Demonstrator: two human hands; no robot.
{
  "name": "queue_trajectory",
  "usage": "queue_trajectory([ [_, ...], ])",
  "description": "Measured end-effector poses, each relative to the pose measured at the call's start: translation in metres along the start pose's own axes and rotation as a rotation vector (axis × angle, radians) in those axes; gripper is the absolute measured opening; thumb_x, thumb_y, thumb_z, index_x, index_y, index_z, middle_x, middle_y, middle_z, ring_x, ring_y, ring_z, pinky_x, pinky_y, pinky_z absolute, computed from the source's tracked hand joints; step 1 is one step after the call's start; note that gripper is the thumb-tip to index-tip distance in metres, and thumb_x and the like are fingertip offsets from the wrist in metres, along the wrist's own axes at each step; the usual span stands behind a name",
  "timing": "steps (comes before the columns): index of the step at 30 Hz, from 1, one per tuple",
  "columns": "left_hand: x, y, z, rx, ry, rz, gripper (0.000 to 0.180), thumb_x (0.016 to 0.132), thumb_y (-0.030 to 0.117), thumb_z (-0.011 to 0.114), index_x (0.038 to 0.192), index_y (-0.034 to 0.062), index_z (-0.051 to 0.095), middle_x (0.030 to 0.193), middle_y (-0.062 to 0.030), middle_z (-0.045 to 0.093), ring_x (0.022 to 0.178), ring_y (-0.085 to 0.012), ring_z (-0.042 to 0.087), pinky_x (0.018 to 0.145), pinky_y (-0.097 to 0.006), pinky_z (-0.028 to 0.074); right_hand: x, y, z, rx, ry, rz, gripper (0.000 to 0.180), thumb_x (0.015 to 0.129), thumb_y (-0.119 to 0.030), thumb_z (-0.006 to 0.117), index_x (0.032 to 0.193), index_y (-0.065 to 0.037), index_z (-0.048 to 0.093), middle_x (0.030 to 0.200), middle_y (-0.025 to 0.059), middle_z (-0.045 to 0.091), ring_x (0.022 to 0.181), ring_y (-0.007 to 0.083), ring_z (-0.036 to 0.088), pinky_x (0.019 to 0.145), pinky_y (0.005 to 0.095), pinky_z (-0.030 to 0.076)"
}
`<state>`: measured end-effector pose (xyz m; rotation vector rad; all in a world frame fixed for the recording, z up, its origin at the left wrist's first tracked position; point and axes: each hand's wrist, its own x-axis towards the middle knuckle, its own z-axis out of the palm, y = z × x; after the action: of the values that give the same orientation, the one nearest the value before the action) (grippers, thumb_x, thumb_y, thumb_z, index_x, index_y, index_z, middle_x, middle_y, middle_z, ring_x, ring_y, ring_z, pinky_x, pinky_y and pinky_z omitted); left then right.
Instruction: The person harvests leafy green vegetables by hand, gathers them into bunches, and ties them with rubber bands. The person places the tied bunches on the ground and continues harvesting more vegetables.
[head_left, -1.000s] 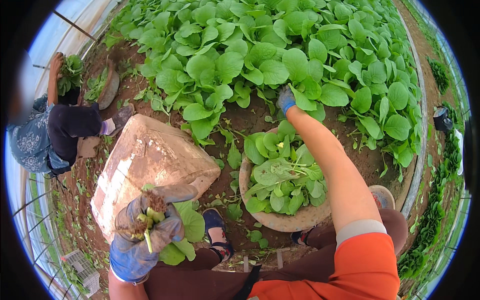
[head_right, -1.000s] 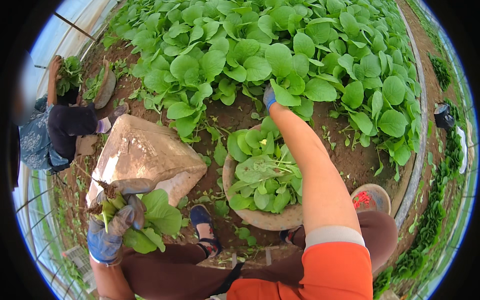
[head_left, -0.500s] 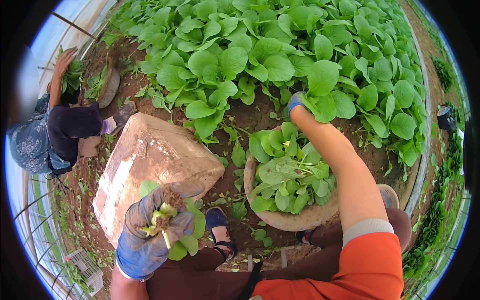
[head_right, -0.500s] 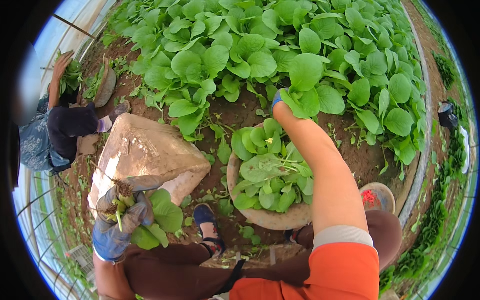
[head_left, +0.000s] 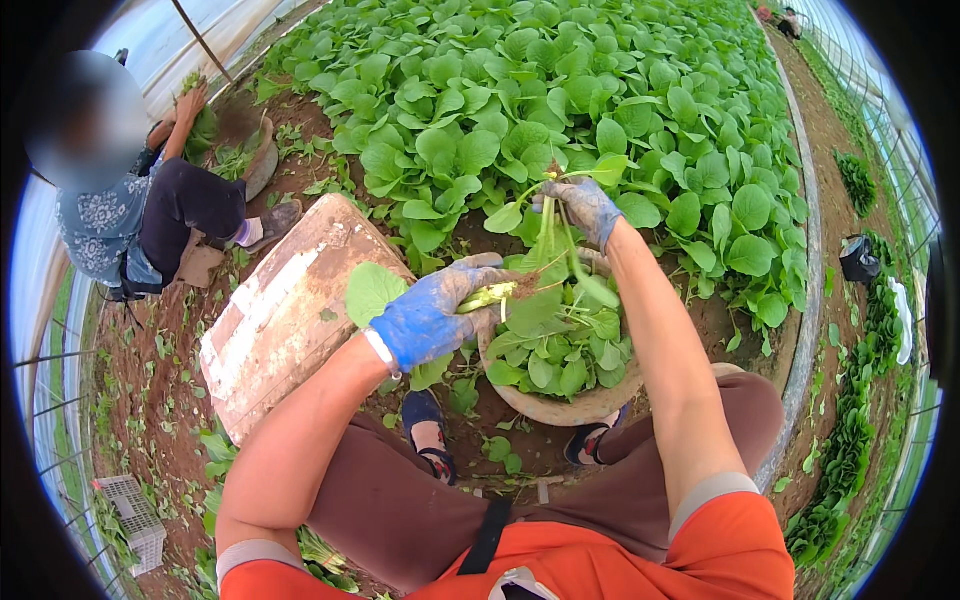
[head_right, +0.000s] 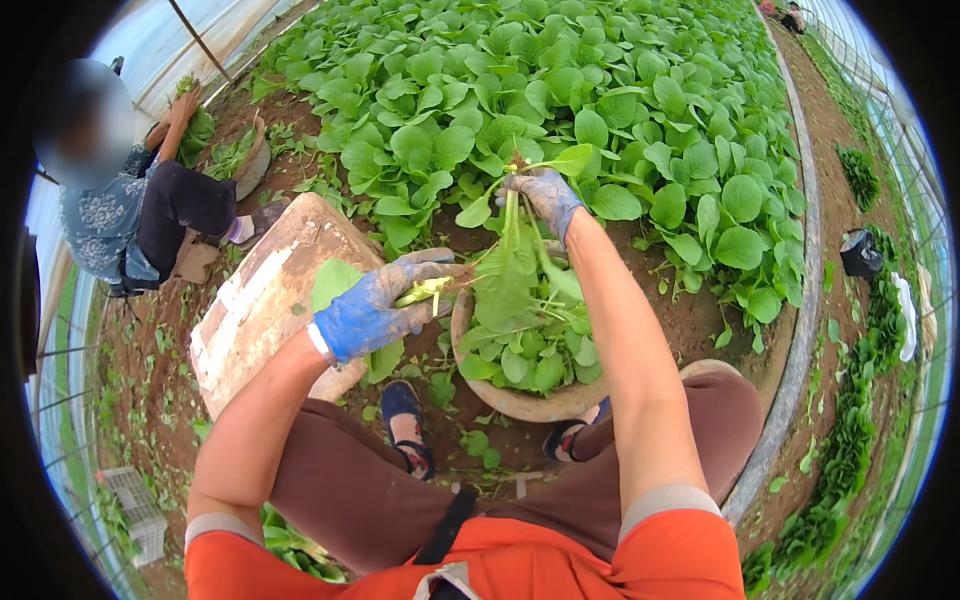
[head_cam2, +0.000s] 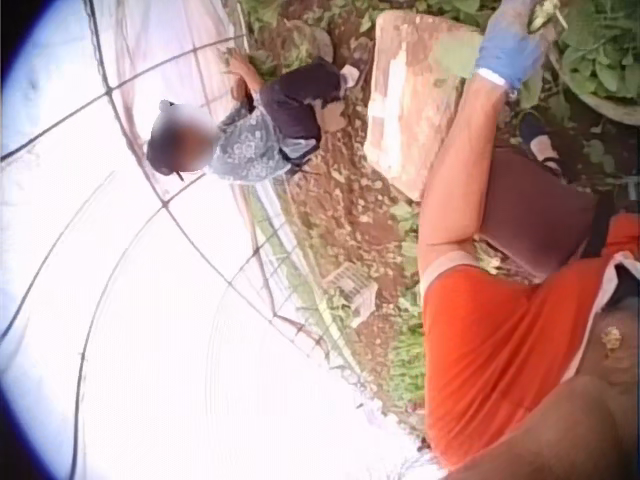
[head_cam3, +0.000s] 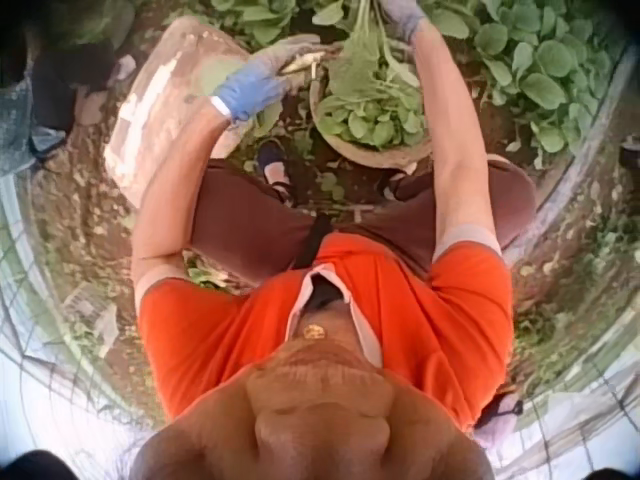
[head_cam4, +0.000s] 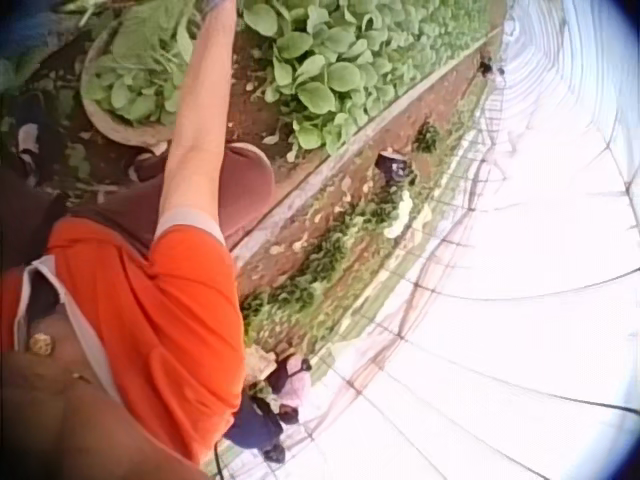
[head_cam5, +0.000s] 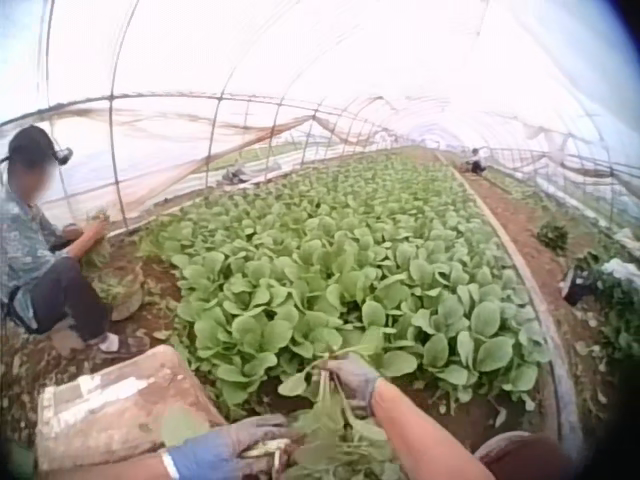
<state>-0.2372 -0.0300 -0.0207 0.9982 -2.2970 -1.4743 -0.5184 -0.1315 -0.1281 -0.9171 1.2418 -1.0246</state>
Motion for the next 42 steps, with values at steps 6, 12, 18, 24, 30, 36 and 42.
queue_trajectory([
  [6,0.017,-0.030,0.009,0.232,0.046,0.114,0.046,0.089,0.012,0.059,0.135,0.0146,0.052,0.154,-0.0209,0.012,0.121,-0.0254,0.050,0.087,-0.033,0.049,-0.079,-0.010,0.076,0.615,-0.237,-0.121,0.031,0.091,-0.013,0.060,0.114,0.007,0.056,0.107,0.0178,0.065,0.100,0.0267,0.064,0.090,0.0401,0.052],
  [12,0.010,-0.024,0.011,0.154,-0.029,-0.023,0.036,0.091,0.013,0.060,0.123,-0.0002,0.054,0.112,-0.0086,0.043,0.079,-0.0145,0.057,0.067,-0.027,0.050,-0.104,-0.024,0.092,0.599,-0.109,-0.173,0.026,0.089,-0.011,0.061,0.108,0.005,0.055,0.098,0.0170,0.067,0.088,0.0250,0.067,0.080,0.0363,0.056],
  [18,0.007,-0.011,0.011,-0.007,-0.211,-0.256,0.030,0.091,0.022,0.064,0.109,0.0007,0.055,0.090,-0.0043,0.051,0.063,-0.0117,0.055,0.059,-0.027,0.048,-0.080,-0.007,0.073,0.298,0.187,-0.362,0.021,0.092,-0.021,0.059,0.100,-0.003,0.059,0.081,0.0115,0.068,0.073,0.0215,0.067,0.067,0.0332,0.053],
  [24,0.004,-0.021,0.004,0.031,-0.253,-0.340,0.029,0.091,0.026,0.064,0.105,0.0022,0.055,0.084,-0.0031,0.055,0.062,-0.0102,0.054,0.057,-0.026,0.047,-0.070,0.029,0.011,-0.527,0.293,-0.168,0.033,0.090,-0.031,0.061,0.111,-0.006,0.062,0.095,0.0137,0.068,0.086,0.0216,0.066,0.080,0.0371,0.050],
  [30,0.002,-0.017,0.005,0.031,-0.121,-0.304,0.028,0.091,0.024,0.063,0.107,0.0013,0.057,0.084,-0.0052,0.054,0.061,-0.0115,0.055,0.057,-0.027,0.049,-0.103,0.018,0.018,-0.228,-0.013,0.004,0.046,0.089,-0.038,0.063,0.115,0.000,0.062,0.101,0.0132,0.068,0.091,0.0177,0.063,0.087,0.0319,0.046],
  [36,0.006,-0.025,0.007,0.174,-0.091,-0.226,0.035,0.090,0.025,0.064,0.109,-0.0030,0.057,0.084,-0.0107,0.058,0.057,-0.0151,0.058,0.054,-0.031,0.049,-0.124,-0.021,0.069,-0.076,-0.026,-0.267,0.036,0.089,-0.025,0.063,0.112,0.004,0.063,0.091,0.0081,0.068,0.084,0.0154,0.062,0.079,0.0283,0.047],
  [42,0.012,-0.007,0.008,0.009,-0.123,-0.224,0.026,0.092,0.025,0.062,0.107,0.0031,0.059,0.084,-0.0033,0.053,0.060,-0.0104,0.053,0.057,-0.026,0.047,-0.098,0.011,0.039,-1.259,0.403,-0.403,0.039,0.089,-0.027,0.064,0.122,-0.006,0.060,0.101,0.0055,0.068,0.093,0.0204,0.064,0.084,0.0344,0.049],
])
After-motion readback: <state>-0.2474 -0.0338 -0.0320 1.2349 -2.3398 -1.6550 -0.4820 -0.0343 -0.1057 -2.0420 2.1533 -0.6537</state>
